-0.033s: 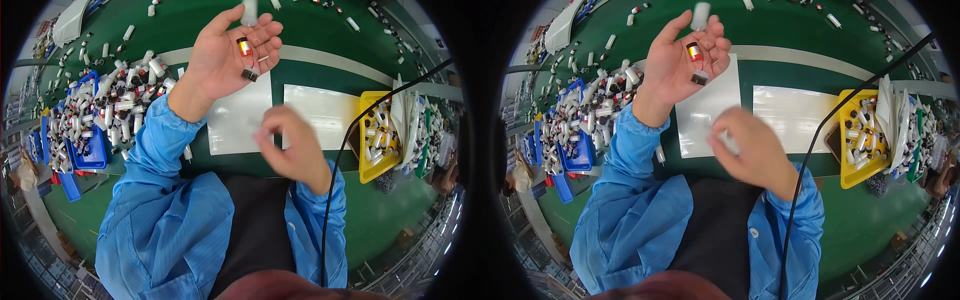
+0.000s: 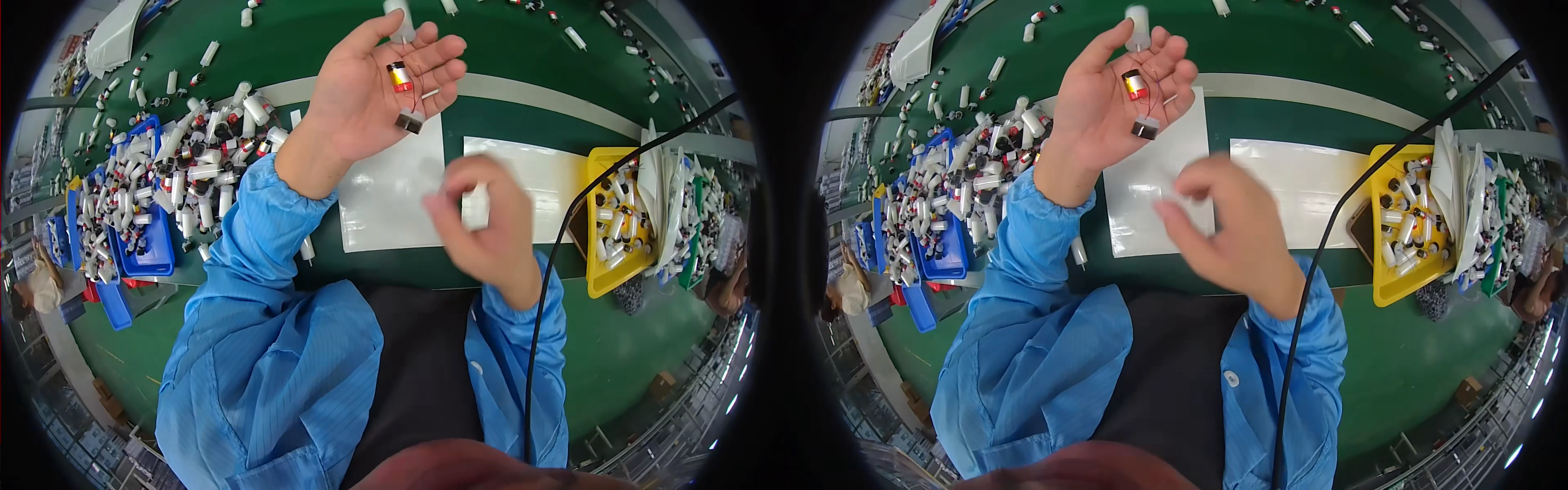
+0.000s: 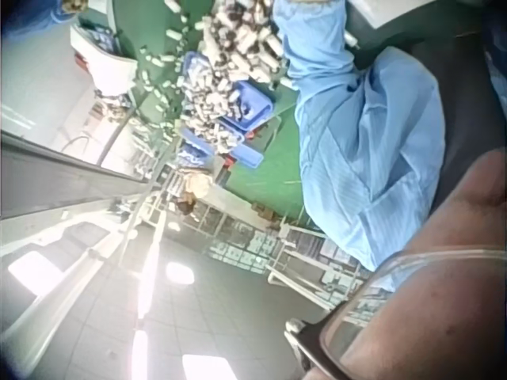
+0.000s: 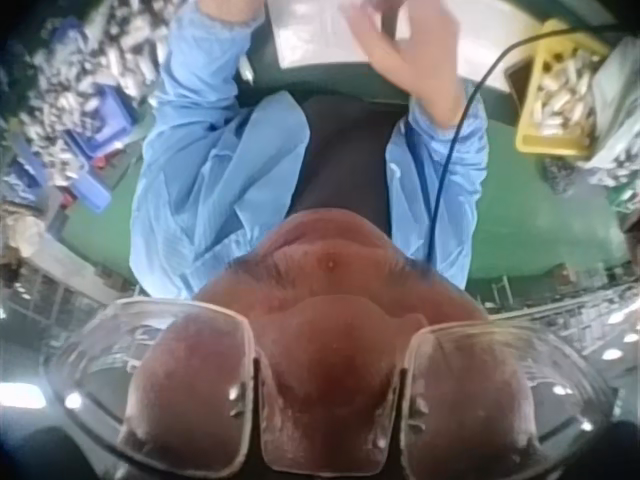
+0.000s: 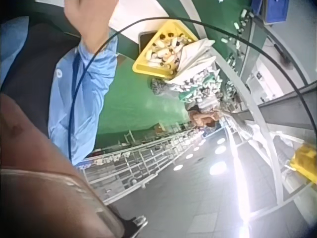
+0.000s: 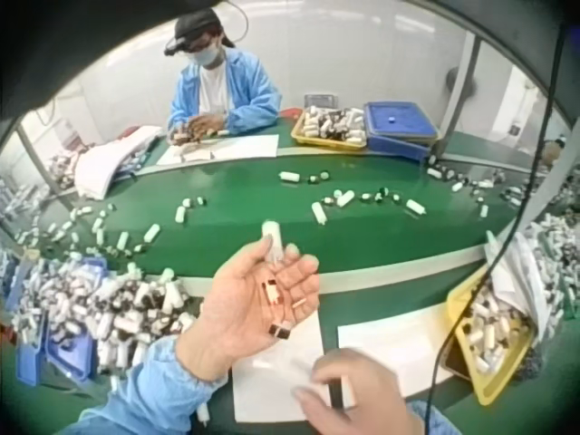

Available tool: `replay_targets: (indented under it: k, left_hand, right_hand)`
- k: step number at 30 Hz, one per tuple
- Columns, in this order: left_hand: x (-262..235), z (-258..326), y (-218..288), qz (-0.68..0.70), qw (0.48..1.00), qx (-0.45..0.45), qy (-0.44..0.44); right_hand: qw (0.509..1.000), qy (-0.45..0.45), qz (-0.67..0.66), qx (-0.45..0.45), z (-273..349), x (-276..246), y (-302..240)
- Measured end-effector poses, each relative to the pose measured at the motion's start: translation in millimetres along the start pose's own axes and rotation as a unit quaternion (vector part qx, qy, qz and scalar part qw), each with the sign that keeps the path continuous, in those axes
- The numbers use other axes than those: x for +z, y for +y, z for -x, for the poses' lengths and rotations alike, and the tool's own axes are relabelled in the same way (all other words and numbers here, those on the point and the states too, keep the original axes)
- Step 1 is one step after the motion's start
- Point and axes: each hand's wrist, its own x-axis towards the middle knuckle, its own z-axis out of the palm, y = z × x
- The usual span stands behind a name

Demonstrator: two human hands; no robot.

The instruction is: The worker is manually assembling small cylindrical electronic components by inserting internal pieces and wires.

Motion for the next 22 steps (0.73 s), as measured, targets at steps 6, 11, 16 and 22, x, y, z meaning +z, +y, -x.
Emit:
replay_targets:
  k: [6,11,16,22]
  left_hand:
    - [15,2,-17,-0.196,0.978,0.07,0.014]
    - [8,-1,-25,-0.189,0.98,0.056,-0.033]
    - [-1,-7,-17,-0.218,0.971,0.048,-0.08]
    - [-13,-10,-11,-0.478,0.868,0.082,-0.107]
  right_hand:
    - [0.968,0.212,0.091,-0.103,-51,32,30]
    - [0.965,0.231,-0.105,-0.065,-48,33,59]
    - [0.887,0.232,-0.39,0.091,-50,12,56]
    - [0.867,0.185,-0.44,0.142,-46,8,61]
